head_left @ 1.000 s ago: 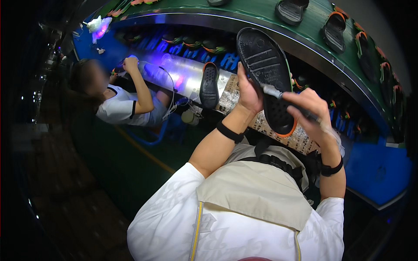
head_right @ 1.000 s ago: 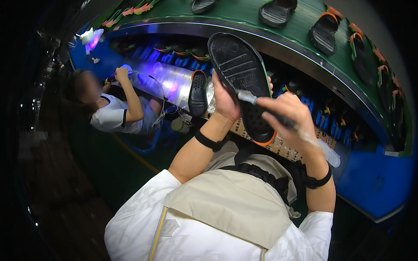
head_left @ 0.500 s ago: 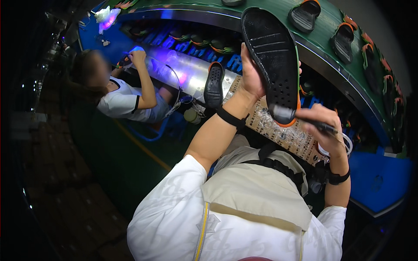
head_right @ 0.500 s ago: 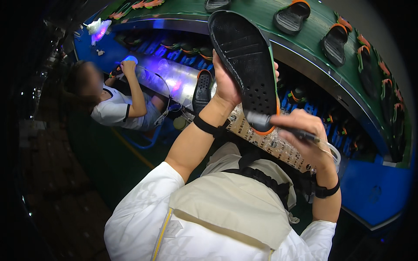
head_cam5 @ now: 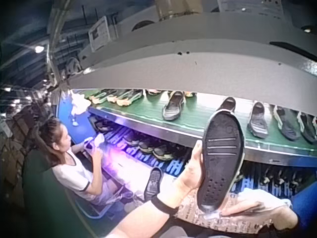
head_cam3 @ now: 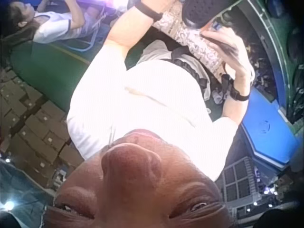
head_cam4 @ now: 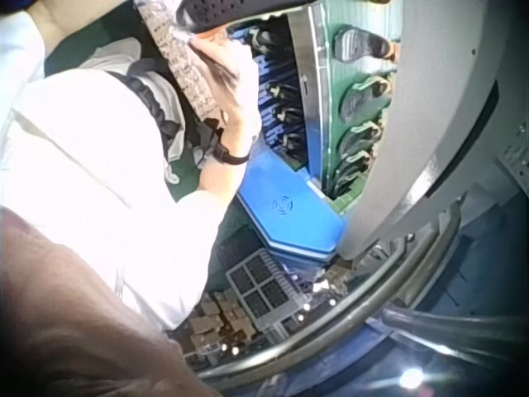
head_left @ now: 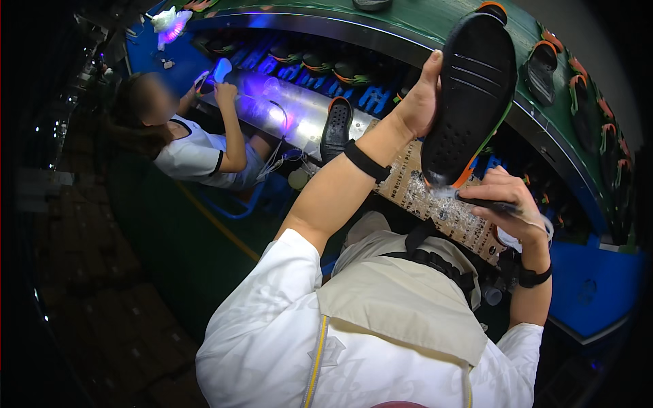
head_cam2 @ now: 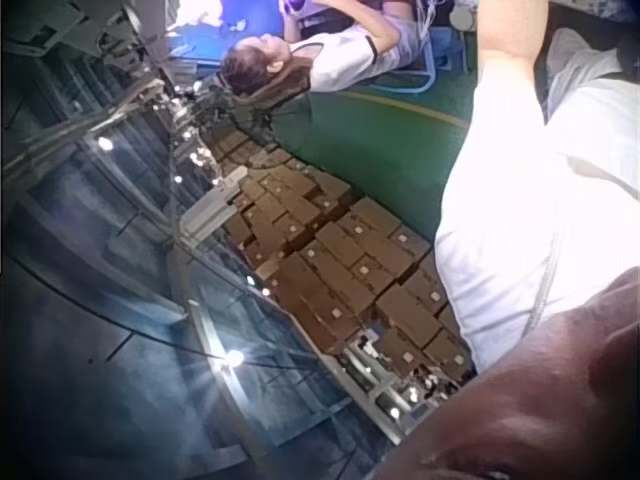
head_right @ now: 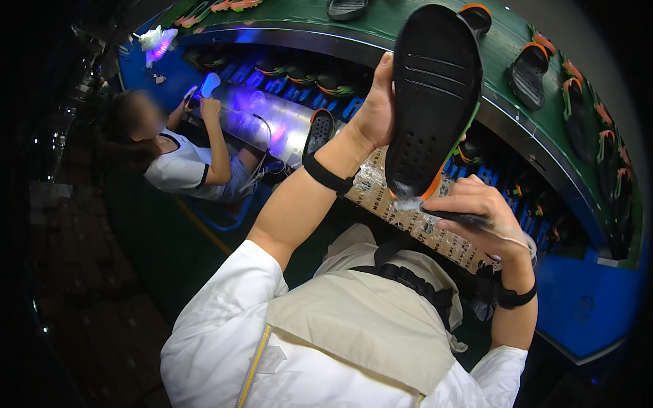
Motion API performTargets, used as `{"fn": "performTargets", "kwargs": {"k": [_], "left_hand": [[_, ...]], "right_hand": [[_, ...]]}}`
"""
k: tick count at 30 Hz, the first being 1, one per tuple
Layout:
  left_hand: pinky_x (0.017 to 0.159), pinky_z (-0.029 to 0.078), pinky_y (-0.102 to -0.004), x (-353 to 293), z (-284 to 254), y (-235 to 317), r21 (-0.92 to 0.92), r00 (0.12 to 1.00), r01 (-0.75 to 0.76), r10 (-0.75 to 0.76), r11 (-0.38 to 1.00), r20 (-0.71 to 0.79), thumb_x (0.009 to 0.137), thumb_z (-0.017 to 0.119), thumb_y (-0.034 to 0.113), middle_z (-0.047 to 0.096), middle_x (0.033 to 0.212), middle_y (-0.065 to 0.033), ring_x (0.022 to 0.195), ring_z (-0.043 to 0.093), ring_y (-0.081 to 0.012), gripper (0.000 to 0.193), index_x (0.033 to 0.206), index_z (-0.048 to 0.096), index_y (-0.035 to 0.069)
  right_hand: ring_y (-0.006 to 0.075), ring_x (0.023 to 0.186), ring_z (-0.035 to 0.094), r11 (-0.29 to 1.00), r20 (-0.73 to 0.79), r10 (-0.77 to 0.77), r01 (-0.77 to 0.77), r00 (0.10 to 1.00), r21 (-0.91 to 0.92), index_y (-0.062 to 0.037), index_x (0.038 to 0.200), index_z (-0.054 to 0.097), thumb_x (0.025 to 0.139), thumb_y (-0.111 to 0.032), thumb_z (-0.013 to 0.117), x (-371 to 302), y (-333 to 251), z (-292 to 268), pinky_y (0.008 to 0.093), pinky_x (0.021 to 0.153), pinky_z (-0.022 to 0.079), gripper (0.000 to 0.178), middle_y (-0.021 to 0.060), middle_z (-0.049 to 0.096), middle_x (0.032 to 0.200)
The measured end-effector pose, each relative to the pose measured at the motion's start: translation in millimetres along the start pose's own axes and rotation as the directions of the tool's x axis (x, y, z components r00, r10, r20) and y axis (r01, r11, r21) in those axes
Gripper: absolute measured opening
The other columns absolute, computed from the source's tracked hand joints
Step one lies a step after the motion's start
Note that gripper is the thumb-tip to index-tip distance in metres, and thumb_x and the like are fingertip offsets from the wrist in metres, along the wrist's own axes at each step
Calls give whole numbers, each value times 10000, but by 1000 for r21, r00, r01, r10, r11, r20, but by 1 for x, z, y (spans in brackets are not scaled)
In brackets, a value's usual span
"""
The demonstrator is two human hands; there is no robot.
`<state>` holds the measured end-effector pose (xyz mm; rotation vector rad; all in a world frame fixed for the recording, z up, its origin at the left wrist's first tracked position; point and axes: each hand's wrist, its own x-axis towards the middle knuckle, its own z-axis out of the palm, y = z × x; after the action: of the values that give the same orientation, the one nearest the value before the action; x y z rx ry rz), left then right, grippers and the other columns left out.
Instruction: The worker applies a liquid substance (likely adhesive or primer) to the bonding surfaces of shoe soles using a brush-tipped applicator tool.
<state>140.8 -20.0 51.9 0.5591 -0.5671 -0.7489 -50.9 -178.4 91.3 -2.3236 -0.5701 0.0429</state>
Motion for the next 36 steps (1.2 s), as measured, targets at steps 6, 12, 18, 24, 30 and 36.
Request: {"fn": "performTargets", "kwargs": {"k": [6,12,18,24,30,36], "left_hand": [[981,603,-376,19,9,-2,142,987,112,-126,984,97,1088,408,593,697,1314,-143,1144,714,-215,671,1441,574,47],[1007,551,-323,24,25,-2,381,947,265,-313,886,68,1077,457,594,699,1297,-127,1078,705,-194,701,1402,602,-10],[974,526,-306,25,45,5,759,931,250,-366,601,-17,1083,468,578,729,1165,-106,1031,681,-178,690,1277,682,-49],[1089,529,-392,16,-14,-13,310,996,-71,85,948,-34,1124,270,570,670,1342,-144,1239,656,-242,706,1408,588,7],[961,573,-540,-7,-16,-12,-179,999,-36,33,983,-20,825,245,983,683,1197,-301,1043,701,-416,1219,1389,571,-47],[1006,538,-541,-14,-20,0,-337,992,84,-46,938,120,792,436,958,632,1283,-308,1073,676,-434,1187,1389,552,-62]], "right_hand": [[279,760,591,986,-129,-52,31,990,-162,-79,1130,784,773,-86,844,5,0,7,385,803,449,362,88,684,823],[285,871,617,997,-102,68,-66,992,26,-83,1130,776,785,-86,831,1,-4,-1,417,848,465,349,86,706,934],[285,823,630,996,43,35,-39,998,78,-91,1125,795,804,-143,852,-10,-2,-2,428,864,490,330,90,730,857],[162,792,675,897,-374,260,-80,890,434,-24,1162,775,906,-144,768,-29,2,2,310,726,525,283,96,769,962],[222,848,682,995,-592,68,-7,803,104,-72,1184,767,898,-96,803,-4,-1,41,329,736,532,289,91,753,959],[265,806,630,944,-232,-150,209,961,257,-71,1199,763,854,-74,816,-11,-5,32,355,776,484,349,87,735,939]]}}
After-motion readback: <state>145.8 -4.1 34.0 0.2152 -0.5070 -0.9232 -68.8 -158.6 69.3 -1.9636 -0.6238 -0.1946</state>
